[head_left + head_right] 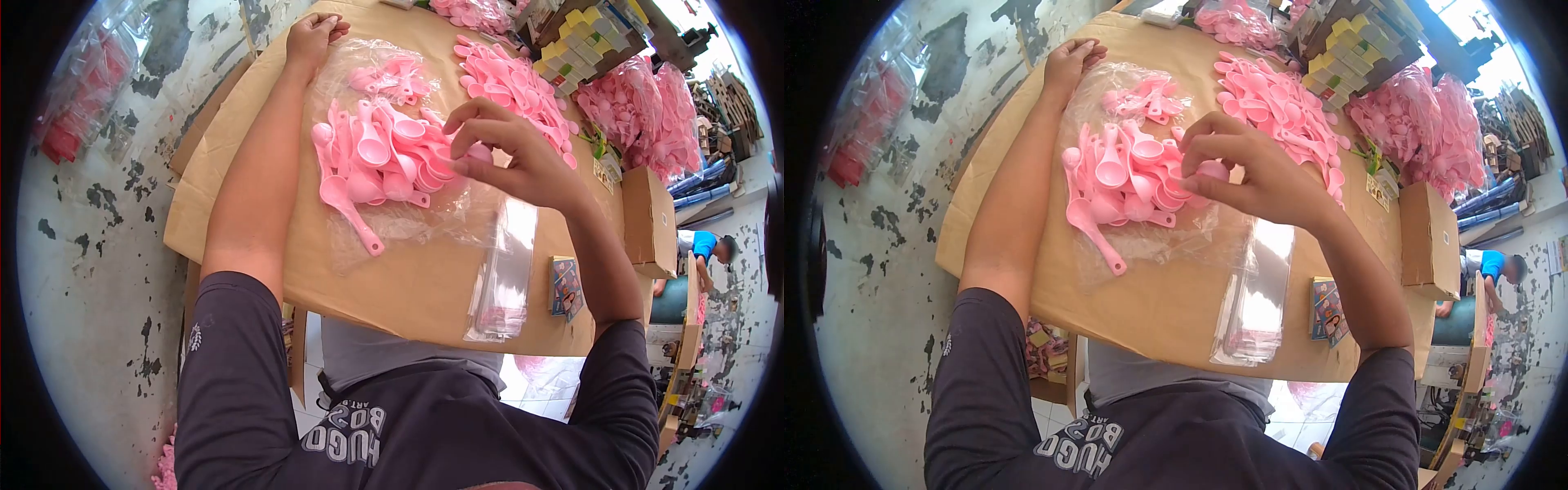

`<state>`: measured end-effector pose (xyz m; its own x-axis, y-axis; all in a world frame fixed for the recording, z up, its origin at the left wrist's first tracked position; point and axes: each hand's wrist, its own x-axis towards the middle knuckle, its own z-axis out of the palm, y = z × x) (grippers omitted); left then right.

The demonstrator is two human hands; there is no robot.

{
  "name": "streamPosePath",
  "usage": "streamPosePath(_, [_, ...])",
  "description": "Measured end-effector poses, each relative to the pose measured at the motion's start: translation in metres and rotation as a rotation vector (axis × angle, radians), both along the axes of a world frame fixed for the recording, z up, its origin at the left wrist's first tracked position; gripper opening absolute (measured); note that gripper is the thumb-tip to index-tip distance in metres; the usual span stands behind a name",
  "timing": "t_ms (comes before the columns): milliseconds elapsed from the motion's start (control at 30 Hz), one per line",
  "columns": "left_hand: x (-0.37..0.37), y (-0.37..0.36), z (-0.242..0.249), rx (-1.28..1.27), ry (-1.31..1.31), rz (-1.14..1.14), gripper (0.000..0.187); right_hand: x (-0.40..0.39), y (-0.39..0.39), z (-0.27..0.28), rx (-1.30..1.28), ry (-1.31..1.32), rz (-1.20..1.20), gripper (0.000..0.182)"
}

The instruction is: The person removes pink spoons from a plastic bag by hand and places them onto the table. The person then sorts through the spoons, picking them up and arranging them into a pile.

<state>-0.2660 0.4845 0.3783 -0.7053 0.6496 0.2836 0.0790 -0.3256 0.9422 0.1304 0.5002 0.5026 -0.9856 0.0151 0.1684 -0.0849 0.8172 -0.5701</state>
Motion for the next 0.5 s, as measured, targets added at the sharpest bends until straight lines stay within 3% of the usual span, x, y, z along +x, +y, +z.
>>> streamPosePath(333, [-0.001,0.001,-0.001,0.019,0.000,0.007,0.025,0.004,0.013,0.004,-0.485,0.178,-0.238,0.014])
streamPosePath(400, [0.000,-0.001,0.002,-0.009,0.005,0.007,0.028,0.010,0.021,0.017,-0.482,0.213,-0.264,0.011])
streamPosePath(500, [0.000,0.000,0.001,-0.009,0.002,0.008,0.027,0.016,0.045,0.024,-0.084,0.455,-0.409,0.014])
